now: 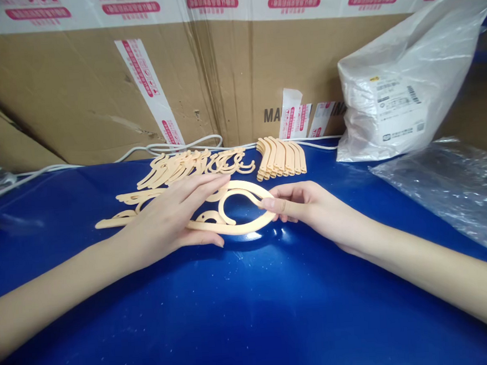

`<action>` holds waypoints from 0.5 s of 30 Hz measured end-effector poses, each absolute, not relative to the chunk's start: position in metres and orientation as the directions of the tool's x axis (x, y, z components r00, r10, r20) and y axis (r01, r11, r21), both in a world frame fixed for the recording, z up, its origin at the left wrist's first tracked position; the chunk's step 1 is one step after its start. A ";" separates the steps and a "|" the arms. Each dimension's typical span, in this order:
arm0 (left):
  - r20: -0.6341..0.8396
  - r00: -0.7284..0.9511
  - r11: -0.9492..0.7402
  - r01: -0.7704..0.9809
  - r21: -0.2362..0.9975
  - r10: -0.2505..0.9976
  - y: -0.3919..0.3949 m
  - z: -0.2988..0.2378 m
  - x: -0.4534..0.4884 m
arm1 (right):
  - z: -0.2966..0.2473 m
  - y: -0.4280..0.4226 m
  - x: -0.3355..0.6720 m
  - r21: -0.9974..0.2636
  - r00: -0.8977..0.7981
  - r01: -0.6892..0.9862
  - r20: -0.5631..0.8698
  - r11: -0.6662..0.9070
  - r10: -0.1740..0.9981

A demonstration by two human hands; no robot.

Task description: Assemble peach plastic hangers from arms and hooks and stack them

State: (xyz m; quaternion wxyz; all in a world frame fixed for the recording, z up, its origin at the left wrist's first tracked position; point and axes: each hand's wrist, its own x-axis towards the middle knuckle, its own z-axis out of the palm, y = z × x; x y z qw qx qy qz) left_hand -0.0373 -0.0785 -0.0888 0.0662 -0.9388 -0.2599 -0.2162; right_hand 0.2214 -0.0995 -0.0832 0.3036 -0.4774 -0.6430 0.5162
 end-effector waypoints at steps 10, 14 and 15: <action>0.429 0.785 -0.858 0.512 -0.045 0.446 -0.081 -0.088 -0.038 | -0.083 -0.102 0.220 -0.947 -0.362 0.319 -0.084 0.039 0.928; 0.434 0.789 -0.855 0.513 -0.076 0.435 -0.082 -0.088 -0.037 | -0.084 -0.102 0.219 -0.941 -0.353 0.334 -0.068 0.058 0.933; 0.430 0.791 -0.854 0.515 -0.081 0.436 -0.082 -0.088 -0.036 | -0.084 -0.102 0.219 -0.942 -0.355 0.330 -0.066 0.059 0.933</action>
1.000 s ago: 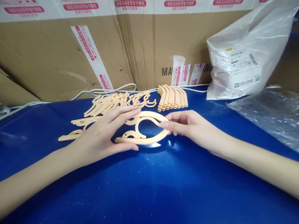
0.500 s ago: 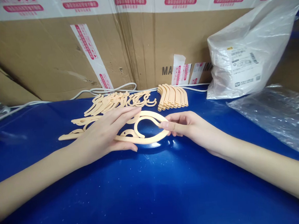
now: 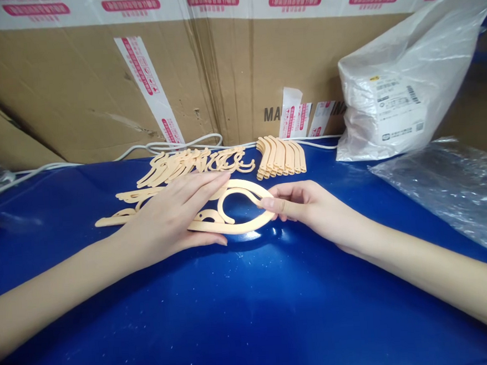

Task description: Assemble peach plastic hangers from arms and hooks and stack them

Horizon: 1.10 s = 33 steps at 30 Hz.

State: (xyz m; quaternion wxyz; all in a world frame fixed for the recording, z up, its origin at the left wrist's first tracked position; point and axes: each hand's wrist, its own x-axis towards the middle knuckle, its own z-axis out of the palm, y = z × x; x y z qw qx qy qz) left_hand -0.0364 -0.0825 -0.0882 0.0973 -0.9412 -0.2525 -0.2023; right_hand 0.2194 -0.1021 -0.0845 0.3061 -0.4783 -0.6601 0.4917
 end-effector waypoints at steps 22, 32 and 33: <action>0.486 0.782 -0.838 0.521 -0.164 0.391 -0.093 -0.080 -0.037 | -0.080 -0.108 0.216 -0.941 -0.406 0.332 -0.086 0.060 0.910; 0.480 0.767 -0.858 0.511 -0.052 0.427 -0.096 -0.078 -0.036 | -0.078 -0.109 0.215 -0.929 -0.435 0.351 -0.055 0.114 0.899; 0.480 0.763 -0.858 0.512 -0.041 0.432 -0.096 -0.078 -0.035 | -0.078 -0.109 0.215 -0.927 -0.433 0.356 -0.056 0.114 0.900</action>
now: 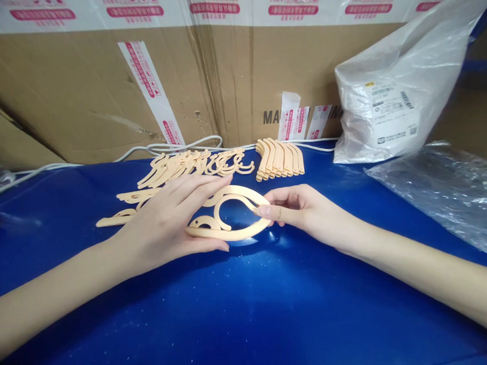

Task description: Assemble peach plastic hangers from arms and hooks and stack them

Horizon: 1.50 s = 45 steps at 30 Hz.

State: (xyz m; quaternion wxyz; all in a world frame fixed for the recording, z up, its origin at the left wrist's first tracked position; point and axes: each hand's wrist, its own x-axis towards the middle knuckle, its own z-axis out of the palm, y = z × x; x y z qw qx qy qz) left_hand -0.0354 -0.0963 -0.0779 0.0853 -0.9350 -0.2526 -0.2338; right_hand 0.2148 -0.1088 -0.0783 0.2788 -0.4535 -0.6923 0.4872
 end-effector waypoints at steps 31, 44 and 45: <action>0.159 0.445 -0.472 0.849 0.240 0.881 -0.066 -0.053 -0.165 | -0.087 -0.098 0.225 -0.447 -0.651 0.596 0.219 0.668 0.727; 0.040 0.399 -0.393 0.872 0.292 0.916 -0.067 -0.063 -0.165 | -0.094 -0.096 0.224 -0.386 -0.661 0.609 0.236 0.693 0.712; 0.035 0.397 -0.389 0.874 0.292 0.917 -0.067 -0.063 -0.165 | -0.094 -0.096 0.224 -0.385 -0.662 0.608 0.237 0.694 0.711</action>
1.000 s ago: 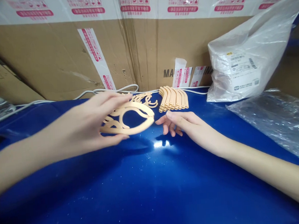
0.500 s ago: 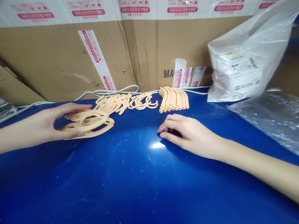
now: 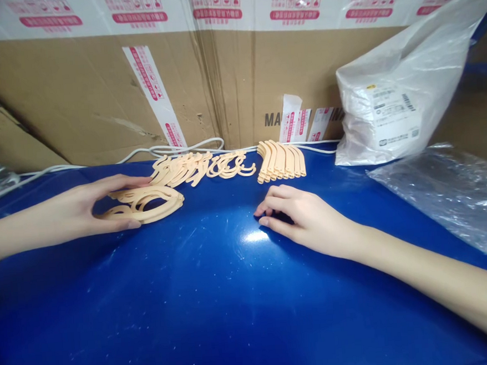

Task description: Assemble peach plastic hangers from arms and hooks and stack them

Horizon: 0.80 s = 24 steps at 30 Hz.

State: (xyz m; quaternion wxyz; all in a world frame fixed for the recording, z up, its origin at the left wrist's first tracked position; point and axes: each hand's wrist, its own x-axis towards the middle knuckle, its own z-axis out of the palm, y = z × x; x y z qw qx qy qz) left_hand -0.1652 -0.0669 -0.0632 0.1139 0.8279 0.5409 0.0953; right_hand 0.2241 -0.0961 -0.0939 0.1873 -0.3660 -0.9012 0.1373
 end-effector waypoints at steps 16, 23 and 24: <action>0.052 0.422 -0.417 0.856 0.306 0.905 -0.065 -0.070 -0.161 | -0.096 -0.096 0.223 -0.377 -0.659 0.610 0.247 0.697 0.710; 0.042 0.407 -0.398 0.860 0.320 0.913 -0.064 -0.072 -0.160 | -0.098 -0.095 0.225 -0.374 -0.661 0.612 0.241 0.697 0.711; 0.038 0.406 -0.396 0.861 0.320 0.913 -0.064 -0.072 -0.160 | -0.098 -0.095 0.225 -0.373 -0.661 0.612 0.242 0.697 0.710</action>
